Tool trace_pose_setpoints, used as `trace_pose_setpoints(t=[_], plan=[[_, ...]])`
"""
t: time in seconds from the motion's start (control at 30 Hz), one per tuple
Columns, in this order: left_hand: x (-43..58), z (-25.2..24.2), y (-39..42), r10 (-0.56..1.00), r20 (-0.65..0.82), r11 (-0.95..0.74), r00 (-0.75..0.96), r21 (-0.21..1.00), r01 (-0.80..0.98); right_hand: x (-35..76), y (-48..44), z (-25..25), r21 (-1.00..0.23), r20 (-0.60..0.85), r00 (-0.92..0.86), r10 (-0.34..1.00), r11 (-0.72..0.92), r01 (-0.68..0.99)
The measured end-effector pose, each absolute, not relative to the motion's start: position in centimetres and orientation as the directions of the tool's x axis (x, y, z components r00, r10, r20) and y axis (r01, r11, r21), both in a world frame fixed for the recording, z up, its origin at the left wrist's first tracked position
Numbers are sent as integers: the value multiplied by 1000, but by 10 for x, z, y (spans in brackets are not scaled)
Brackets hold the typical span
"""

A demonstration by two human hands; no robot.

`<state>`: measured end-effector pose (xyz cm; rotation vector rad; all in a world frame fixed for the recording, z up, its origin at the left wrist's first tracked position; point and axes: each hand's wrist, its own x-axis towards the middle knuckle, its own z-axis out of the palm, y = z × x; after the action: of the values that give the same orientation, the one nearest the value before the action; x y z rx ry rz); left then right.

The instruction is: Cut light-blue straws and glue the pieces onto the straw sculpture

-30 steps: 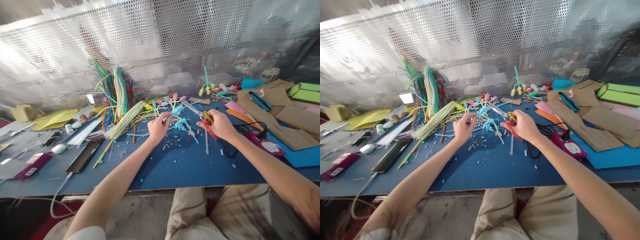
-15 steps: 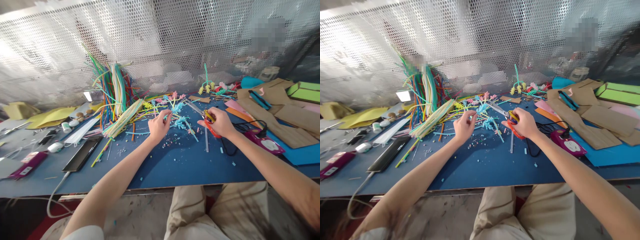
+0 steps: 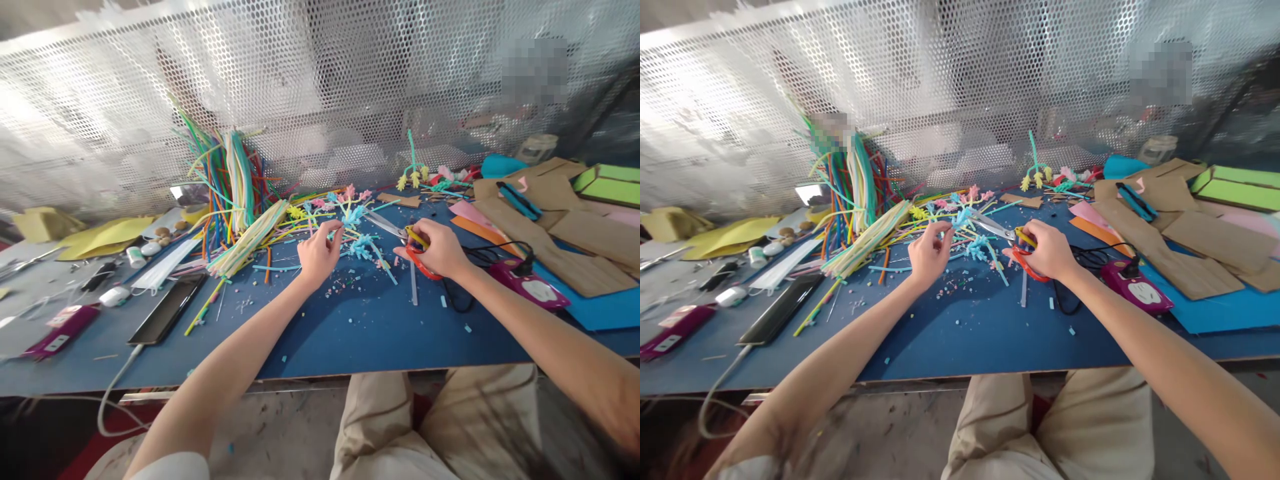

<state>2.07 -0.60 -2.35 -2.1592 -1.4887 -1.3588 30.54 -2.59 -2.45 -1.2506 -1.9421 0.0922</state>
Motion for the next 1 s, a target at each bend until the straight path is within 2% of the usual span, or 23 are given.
trace_pose_setpoints(t=[0.23, 0.47, 1.0], plan=[[21, -21, -10, 658, 749, -492, 83, 343, 800, 304, -25, -28, -418, 578, -216, 787, 513, 750], [22, -22, -11, 619, 773, -524, 134, 280, 804, 303, -24, -26, -400, 582, -230, 780, 520, 755], [29, -23, -15, 610, 779, -546, 148, 277, 791, 302, -25, -24, -386, 608, -249, 754, 555, 737]])
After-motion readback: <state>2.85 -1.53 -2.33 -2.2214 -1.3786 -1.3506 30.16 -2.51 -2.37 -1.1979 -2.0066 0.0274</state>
